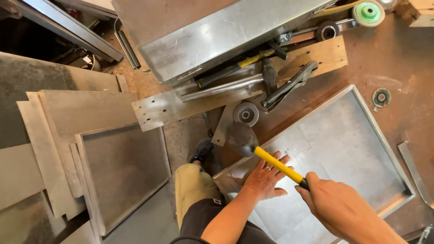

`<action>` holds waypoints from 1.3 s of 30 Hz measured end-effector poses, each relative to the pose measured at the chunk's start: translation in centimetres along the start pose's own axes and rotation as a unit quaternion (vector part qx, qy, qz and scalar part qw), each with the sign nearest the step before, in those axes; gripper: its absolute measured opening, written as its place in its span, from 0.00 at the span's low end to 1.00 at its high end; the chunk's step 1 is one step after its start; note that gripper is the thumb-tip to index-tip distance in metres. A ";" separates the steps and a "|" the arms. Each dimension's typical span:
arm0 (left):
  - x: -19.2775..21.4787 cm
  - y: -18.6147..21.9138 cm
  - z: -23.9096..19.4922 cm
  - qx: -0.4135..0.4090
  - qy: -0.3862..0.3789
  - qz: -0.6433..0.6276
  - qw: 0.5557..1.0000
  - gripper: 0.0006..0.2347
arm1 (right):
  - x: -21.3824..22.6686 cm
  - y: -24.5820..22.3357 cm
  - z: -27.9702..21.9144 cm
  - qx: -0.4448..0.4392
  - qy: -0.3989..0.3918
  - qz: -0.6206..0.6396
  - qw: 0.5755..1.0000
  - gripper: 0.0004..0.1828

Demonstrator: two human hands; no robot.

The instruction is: Hammering metal sheets with a rubber mallet to flatten them or fit them into tray frames.

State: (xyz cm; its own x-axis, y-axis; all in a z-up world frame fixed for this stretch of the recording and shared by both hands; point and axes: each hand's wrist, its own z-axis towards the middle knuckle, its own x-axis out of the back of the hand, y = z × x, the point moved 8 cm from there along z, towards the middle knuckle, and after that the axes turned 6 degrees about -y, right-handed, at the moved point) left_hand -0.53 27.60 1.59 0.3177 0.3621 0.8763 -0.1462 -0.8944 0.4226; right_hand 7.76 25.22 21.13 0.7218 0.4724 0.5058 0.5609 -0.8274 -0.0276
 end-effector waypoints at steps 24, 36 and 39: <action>-1.1 0.8 -0.9 -0.012 0.038 -0.101 0.994 0.38 | -7.3 1.8 3.3 0.030 0.023 0.049 0.998 0.20; -0.4 3.2 7.6 -0.042 0.071 -0.082 0.993 0.37 | -3.8 13.7 -0.1 -0.109 0.085 0.216 0.967 0.21; 0.1 4.4 13.2 -0.054 0.089 -0.071 0.992 0.37 | 1.3 16.3 -1.5 -0.176 0.108 0.216 0.954 0.20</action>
State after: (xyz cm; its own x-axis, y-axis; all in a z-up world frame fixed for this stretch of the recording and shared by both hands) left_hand 11.22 20.22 0.46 0.1726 0.5321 0.8289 -0.2152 -0.8008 0.5589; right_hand 17.25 11.88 22.65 0.7332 0.0217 0.6797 0.0314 -0.9995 -0.0019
